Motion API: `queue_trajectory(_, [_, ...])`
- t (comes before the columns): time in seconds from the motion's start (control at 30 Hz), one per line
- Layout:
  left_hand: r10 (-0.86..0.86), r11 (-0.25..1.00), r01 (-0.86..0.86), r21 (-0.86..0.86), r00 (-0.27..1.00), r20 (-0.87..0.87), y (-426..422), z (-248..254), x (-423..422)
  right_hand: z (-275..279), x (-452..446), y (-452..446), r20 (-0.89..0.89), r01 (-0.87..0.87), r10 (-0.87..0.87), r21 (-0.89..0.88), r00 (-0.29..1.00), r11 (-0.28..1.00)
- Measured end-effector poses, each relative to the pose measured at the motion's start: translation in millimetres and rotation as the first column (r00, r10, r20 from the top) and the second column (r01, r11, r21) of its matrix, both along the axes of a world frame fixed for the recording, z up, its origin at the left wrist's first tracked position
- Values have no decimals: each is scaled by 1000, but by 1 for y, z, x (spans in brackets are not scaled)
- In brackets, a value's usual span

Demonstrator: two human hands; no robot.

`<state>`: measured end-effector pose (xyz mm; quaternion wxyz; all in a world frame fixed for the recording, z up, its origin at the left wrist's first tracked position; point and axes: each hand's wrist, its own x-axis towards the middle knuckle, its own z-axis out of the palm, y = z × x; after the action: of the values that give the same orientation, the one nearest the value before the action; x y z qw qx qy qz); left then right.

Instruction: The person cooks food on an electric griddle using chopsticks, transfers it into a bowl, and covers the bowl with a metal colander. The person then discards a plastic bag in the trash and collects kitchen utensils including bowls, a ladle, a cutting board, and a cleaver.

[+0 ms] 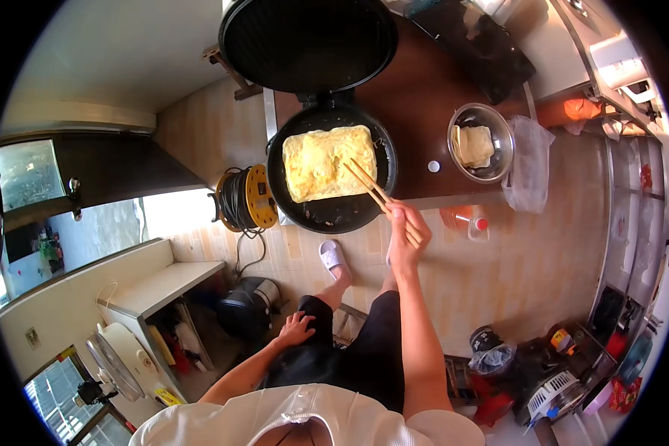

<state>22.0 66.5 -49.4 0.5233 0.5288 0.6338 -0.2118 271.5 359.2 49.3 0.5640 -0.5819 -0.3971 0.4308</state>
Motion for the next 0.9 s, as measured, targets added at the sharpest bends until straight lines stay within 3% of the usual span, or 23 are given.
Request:
queue_trajectory(0.03, [11,1000,-11,6,1000,5,3,0,5,18,20,6,35,-3,1,61,999,998])
queue_trajectory(0.07, [22,999,-23,22,1000,2,12,-6,5,32,46,19,241,-55,3,209,970,976])
queue_trajectory(0.1, [37,998,-37,41,999,-1,24,-11,7,52,62,39,160,-45,6,242,987,969])
queue_trajectory(0.13, [48,997,-49,57,999,7,30,-11,18,63,88,65,338,-122,17,290,941,949])
queue_trajectory(0.17, [62,995,-62,75,998,6,37,-11,24,65,100,94,312,-109,25,256,950,961])
queue_trajectory(0.2, [76,992,-75,97,997,1,48,-14,31,66,104,124,130,-135,126,60,983,989])
queue_trajectory(0.27, [73,997,-71,42,996,-46,59,-12,57,38,106,189,8,-296,300,-143,954,944])
queue_trajectory(0.3, [73,997,-72,23,995,-61,66,-8,70,-1,104,220,47,-407,431,-250,901,878])
queue_trajectory(0.33, [73,997,-74,-4,995,-71,69,-1,84,-47,98,240,274,-424,467,-203,841,883])
queue_trajectory(0.37, [92,996,-93,-16,994,-57,71,-2,92,-60,86,257,325,-526,582,-249,746,813])
queue_trajectory(0.43, [130,991,-131,-42,991,-26,71,-2,104,-118,62,273,144,-658,744,-379,652,651])
queue_trajectory(0.47, [155,986,-157,-55,987,-37,71,3,112,-134,52,275,37,-682,770,-440,637,585])
queue_trajectory(0.5, [182,981,-185,-62,982,-50,73,6,121,-159,40,275,63,-696,791,-437,608,570])
queue_trajectory(0.6, [213,971,-221,-93,973,-83,76,10,143,-167,26,281,-84,-702,835,-591,543,397])
queue_trajectory(0.63, [223,968,-232,-99,970,-95,77,11,149,-166,24,285,-128,-718,840,-595,527,360])
queue_trajectory(0.73, [236,964,-247,-101,966,-106,74,14,159,-201,17,278,-93,-772,848,-474,522,423])
queue_trajectory(0.9, [259,961,-267,-74,960,-102,67,10,161,-203,16,281,-41,-761,861,-489,507,425])
